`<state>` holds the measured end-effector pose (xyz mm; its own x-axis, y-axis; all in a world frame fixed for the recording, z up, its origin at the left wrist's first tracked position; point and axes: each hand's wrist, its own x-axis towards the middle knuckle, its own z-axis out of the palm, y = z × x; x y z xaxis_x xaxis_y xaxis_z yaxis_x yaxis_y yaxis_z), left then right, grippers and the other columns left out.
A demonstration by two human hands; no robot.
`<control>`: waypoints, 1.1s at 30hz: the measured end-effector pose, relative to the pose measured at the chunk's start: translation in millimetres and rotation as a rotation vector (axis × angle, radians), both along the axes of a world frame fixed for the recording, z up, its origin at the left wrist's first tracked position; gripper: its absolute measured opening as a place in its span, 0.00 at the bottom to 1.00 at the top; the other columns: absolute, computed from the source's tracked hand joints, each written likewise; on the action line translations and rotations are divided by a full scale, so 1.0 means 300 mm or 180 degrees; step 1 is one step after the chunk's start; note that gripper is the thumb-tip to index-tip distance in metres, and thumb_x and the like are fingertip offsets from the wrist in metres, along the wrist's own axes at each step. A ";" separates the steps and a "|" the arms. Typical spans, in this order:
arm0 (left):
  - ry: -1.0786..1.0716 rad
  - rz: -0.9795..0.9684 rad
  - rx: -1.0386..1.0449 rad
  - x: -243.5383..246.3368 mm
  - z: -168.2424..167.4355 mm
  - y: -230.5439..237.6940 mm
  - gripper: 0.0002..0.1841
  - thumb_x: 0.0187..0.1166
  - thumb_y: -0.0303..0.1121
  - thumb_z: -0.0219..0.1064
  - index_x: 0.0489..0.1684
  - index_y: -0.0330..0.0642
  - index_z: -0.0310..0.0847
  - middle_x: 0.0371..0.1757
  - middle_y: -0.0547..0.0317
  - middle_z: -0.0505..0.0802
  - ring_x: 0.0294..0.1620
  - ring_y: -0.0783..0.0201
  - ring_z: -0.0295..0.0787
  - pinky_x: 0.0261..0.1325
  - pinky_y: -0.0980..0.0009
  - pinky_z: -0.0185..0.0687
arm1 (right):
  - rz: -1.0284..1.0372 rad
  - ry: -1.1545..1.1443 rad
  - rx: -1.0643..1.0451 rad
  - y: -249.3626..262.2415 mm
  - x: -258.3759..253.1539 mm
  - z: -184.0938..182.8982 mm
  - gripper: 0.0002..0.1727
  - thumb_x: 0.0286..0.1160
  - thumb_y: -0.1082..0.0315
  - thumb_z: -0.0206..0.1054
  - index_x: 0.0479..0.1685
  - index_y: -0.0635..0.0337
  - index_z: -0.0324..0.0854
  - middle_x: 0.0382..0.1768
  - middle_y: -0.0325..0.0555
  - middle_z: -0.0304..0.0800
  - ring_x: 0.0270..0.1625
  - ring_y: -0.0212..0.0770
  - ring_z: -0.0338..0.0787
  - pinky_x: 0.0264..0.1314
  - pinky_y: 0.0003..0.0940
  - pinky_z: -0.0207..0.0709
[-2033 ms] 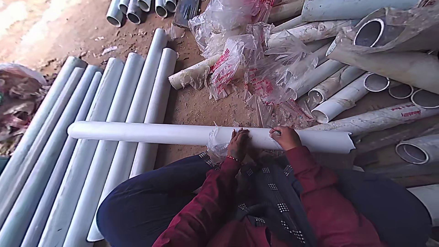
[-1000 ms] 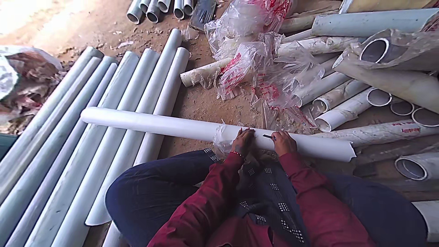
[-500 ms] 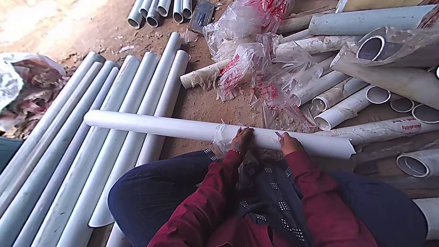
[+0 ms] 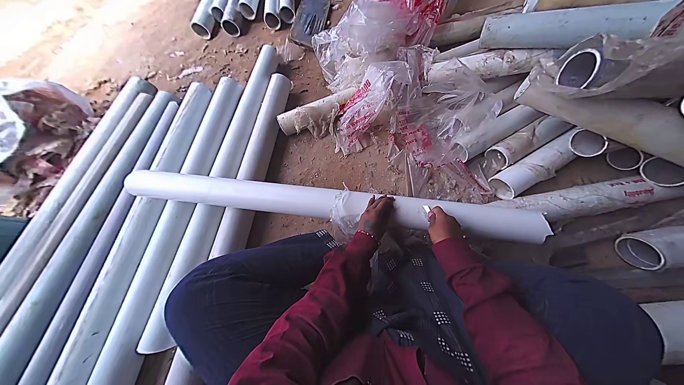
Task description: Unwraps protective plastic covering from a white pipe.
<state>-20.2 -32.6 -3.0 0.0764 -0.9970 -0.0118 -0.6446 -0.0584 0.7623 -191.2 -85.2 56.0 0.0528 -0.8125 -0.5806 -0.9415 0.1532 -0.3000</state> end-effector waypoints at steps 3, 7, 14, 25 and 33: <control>0.0009 -0.0016 0.0016 0.002 -0.006 0.000 0.16 0.87 0.26 0.59 0.63 0.26 0.86 0.72 0.40 0.89 0.83 0.46 0.77 0.93 0.51 0.53 | 0.0238 0.0169 -0.0012 0.001 0.003 0.007 0.22 0.97 0.64 0.44 0.76 0.66 0.74 0.63 0.71 0.88 0.70 0.67 0.87 0.70 0.61 0.76; 0.0025 0.0012 0.0012 0.000 -0.008 0.001 0.15 0.87 0.26 0.59 0.61 0.26 0.86 0.72 0.40 0.89 0.82 0.46 0.78 0.93 0.51 0.54 | 0.0329 0.0152 0.0015 -0.003 -0.007 0.006 0.21 0.97 0.64 0.45 0.75 0.66 0.74 0.63 0.71 0.87 0.70 0.67 0.87 0.71 0.61 0.75; -0.0016 -0.0025 0.0103 0.004 0.002 -0.004 0.16 0.88 0.27 0.58 0.63 0.26 0.85 0.73 0.41 0.88 0.83 0.46 0.77 0.93 0.51 0.53 | 0.0123 0.0095 -0.0030 0.021 0.009 -0.006 0.23 0.98 0.63 0.43 0.79 0.66 0.69 0.64 0.71 0.87 0.71 0.66 0.86 0.72 0.60 0.75; -0.0040 0.0040 0.0524 -0.010 0.055 -0.022 0.19 0.88 0.27 0.59 0.72 0.28 0.80 0.76 0.40 0.85 0.85 0.46 0.74 0.95 0.52 0.47 | -0.0226 -0.1219 -0.0411 -0.077 -0.122 -0.041 0.19 0.96 0.65 0.48 0.59 0.70 0.81 0.32 0.49 0.86 0.29 0.38 0.83 0.41 0.36 0.79; -0.0546 -0.0646 0.0639 -0.154 0.112 -0.097 0.16 0.88 0.33 0.61 0.64 0.34 0.86 0.71 0.40 0.88 0.79 0.45 0.79 0.89 0.52 0.60 | -0.1060 -0.0078 -0.1345 -0.166 -0.212 -0.145 0.22 0.95 0.59 0.50 0.70 0.62 0.82 0.58 0.68 0.91 0.66 0.66 0.89 0.68 0.64 0.75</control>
<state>-66.3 -61.6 30.6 -0.1056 -0.9711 -0.2139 -0.7765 -0.0539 0.6278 -254.7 -135.2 12.4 -0.2382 -0.9502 -0.2011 -0.8546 0.3034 -0.4215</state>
